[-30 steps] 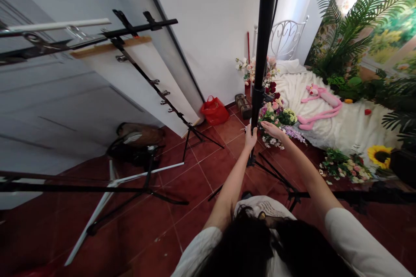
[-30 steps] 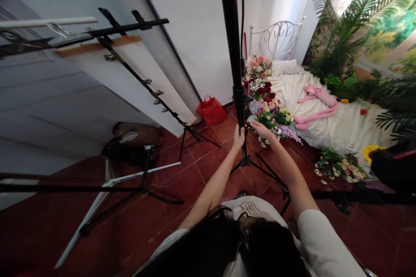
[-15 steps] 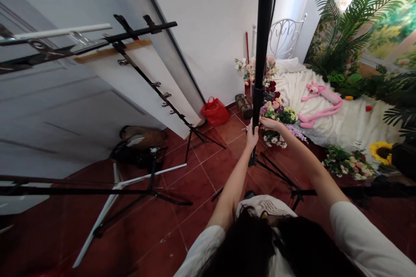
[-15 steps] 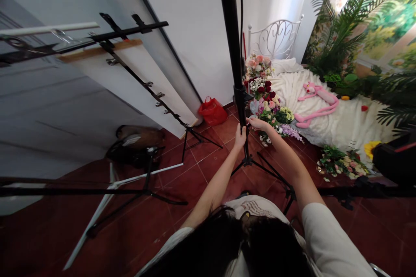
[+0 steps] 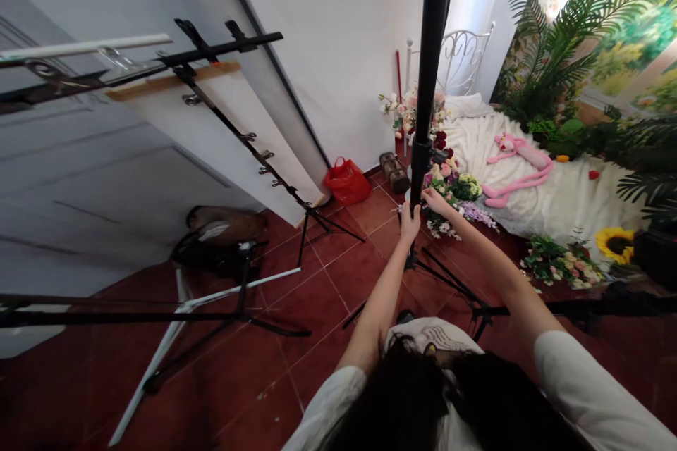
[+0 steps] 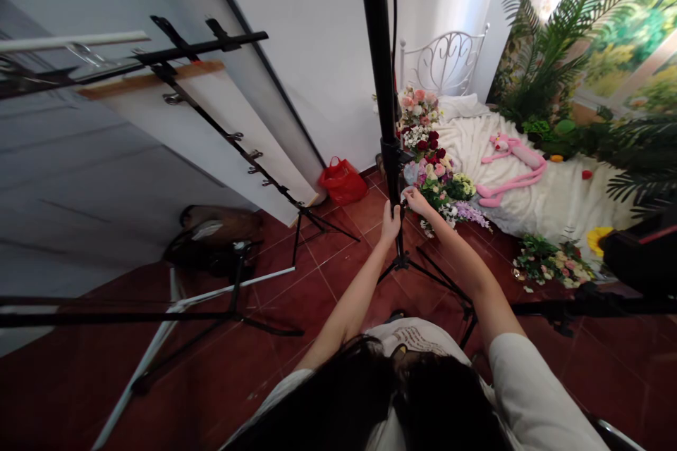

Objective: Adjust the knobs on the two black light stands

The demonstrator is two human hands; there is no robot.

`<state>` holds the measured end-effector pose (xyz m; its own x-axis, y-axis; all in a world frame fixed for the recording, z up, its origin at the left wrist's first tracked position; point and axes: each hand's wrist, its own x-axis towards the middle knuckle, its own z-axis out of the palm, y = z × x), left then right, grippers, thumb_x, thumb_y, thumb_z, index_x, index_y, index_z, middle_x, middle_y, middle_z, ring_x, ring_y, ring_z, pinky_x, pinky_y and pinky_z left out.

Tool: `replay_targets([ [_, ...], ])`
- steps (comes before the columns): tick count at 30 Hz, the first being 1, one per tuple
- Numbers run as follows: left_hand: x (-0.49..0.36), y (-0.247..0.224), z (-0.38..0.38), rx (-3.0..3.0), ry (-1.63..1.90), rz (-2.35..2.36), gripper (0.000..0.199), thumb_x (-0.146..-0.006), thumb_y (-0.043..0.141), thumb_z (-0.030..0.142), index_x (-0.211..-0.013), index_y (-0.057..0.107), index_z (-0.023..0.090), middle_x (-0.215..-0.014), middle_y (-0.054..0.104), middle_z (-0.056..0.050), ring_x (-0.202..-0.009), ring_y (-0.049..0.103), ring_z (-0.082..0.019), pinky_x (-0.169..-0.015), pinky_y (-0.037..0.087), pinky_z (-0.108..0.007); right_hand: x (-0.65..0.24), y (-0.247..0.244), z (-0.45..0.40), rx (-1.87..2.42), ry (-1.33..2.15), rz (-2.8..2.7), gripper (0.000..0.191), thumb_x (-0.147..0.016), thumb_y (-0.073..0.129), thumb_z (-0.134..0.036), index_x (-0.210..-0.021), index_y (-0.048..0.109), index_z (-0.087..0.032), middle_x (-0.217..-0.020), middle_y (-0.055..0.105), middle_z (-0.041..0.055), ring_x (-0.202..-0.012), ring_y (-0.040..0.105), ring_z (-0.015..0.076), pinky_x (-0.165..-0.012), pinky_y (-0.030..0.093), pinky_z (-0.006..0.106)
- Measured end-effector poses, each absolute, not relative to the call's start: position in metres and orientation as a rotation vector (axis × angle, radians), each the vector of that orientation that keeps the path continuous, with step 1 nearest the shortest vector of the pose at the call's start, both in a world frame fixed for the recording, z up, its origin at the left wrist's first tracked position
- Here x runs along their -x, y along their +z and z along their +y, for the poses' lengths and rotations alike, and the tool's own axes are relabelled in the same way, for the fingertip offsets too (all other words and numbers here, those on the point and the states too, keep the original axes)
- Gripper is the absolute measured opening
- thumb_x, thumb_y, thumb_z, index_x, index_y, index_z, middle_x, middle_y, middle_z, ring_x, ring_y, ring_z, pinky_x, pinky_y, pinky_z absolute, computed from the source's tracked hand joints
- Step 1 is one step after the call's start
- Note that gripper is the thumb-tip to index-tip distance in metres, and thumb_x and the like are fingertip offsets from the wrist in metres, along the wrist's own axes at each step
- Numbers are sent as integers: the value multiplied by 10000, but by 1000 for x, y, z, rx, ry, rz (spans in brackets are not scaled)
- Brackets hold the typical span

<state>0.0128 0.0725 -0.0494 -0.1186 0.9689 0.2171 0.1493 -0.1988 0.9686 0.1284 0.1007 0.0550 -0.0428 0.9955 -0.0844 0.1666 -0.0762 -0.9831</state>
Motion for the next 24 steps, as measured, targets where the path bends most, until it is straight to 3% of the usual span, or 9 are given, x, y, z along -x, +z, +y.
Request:
replay_targets([
  [3,-13,-53,75,-1416,1415,1297,559,-1009,489,699,-1217,688,219,-1242,717,-150,-1305,652,-285,-1188,488,-442,-125,59,107,1357,1234,-1215,141,-858,680,-319,-910,574,-242,-717,623,-42,-742,608,158,-798,557,304],
  [8,-13,-58,78,-1452,1447,1271,584,-1003,466,726,-1164,688,210,-1203,715,-160,-1266,659,-302,-1171,496,-476,-131,89,118,1054,1351,-975,277,-734,741,-217,-964,590,-251,-762,656,-52,-735,651,139,-806,588,280],
  [11,-15,-61,80,-1439,1472,1267,594,-993,468,746,-1157,691,220,-1167,721,-154,-1278,654,-302,-1163,500,-464,-137,123,112,867,1323,-1218,477,-651,847,-237,-1078,638,-272,-976,743,-9,-954,711,187,-896,615,328],
  [15,-16,-63,81,-1426,1496,1275,667,-953,470,812,-1155,698,219,-1163,718,-160,-1296,644,-318,-1171,494,-488,-122,171,98,733,1133,-1460,706,-617,964,-418,-1229,637,-284,-1126,747,40,-1185,688,252,-1024,602,408],
  [17,-16,-63,81,-1425,1500,1259,694,-935,462,841,-1139,702,223,-1143,720,-155,-1291,646,-320,-1174,493,-493,-103,188,95,750,1012,-1468,672,-684,939,-542,-1223,637,-277,-1081,738,45,-1123,708,244,-997,616,406],
  [20,-14,-60,79,-1415,1500,1232,703,-931,459,848,-1147,699,224,-1151,720,-159,-1304,639,-323,-1180,489,-499,-79,200,98,859,869,-1383,534,-812,809,-687,-1085,651,-256,-912,699,28,-872,717,201,-853,644,371],
  [24,-16,-53,71,-1420,1519,1210,645,-945,533,783,-1225,664,218,-1193,704,-162,-1298,633,-318,-1188,472,-522,-76,203,104,931,877,-1382,519,-796,809,-716,-839,605,-240,-706,622,-15,-634,636,147,-655,607,306],
])
